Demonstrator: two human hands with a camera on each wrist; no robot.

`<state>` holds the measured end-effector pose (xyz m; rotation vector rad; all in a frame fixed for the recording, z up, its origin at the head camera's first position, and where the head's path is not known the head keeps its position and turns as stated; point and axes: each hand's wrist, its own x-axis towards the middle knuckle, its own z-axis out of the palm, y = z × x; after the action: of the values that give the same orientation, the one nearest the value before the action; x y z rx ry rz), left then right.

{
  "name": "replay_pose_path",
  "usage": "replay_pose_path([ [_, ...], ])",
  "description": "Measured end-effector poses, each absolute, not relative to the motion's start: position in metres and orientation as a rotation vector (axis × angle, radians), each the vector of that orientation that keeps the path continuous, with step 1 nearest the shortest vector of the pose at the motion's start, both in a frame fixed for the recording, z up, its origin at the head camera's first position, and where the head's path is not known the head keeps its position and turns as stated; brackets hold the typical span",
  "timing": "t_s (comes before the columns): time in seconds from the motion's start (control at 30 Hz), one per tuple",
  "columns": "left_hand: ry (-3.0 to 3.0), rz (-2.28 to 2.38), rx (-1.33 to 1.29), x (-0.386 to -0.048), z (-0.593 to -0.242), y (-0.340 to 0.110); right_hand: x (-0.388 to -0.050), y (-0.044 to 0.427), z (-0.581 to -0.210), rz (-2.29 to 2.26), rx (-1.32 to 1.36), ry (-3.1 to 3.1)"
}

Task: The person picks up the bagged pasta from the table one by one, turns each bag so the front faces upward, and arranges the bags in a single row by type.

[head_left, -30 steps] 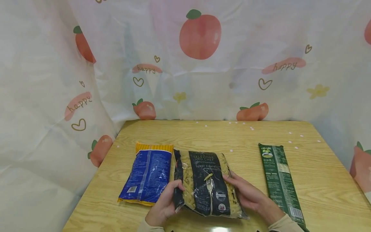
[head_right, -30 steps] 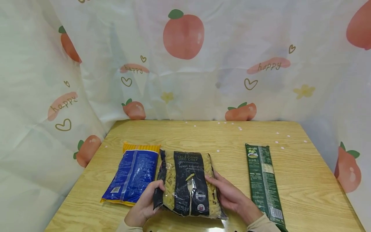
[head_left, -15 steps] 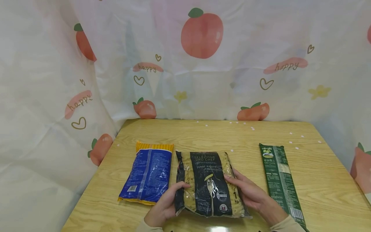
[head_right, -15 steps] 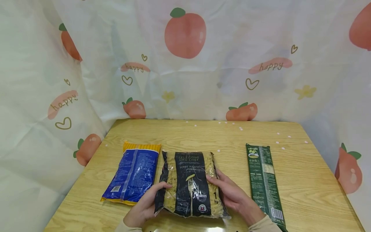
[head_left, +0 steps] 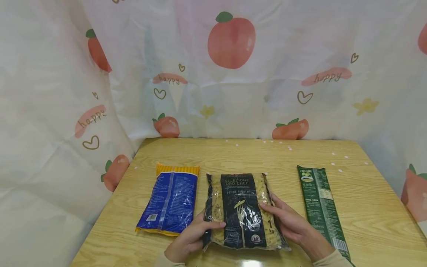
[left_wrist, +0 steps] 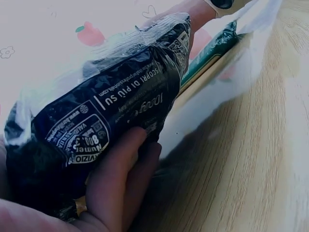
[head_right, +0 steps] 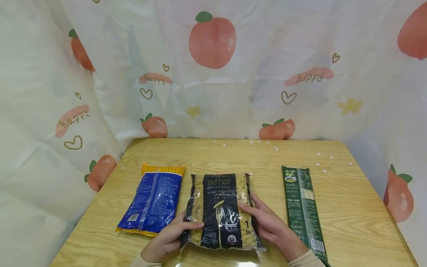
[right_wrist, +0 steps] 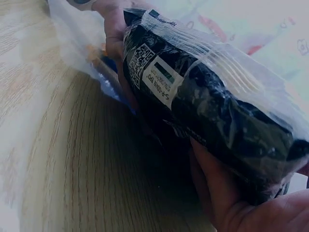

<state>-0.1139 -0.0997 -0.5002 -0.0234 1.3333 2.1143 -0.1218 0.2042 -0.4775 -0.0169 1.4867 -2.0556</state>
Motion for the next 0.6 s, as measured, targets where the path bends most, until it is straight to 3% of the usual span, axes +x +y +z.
replay_pose_path([
  [0.6,1.397,2.186,-0.137,-0.135,-0.500,-0.085,-0.127,0.215,-0.481,-2.070,0.108,1.610],
])
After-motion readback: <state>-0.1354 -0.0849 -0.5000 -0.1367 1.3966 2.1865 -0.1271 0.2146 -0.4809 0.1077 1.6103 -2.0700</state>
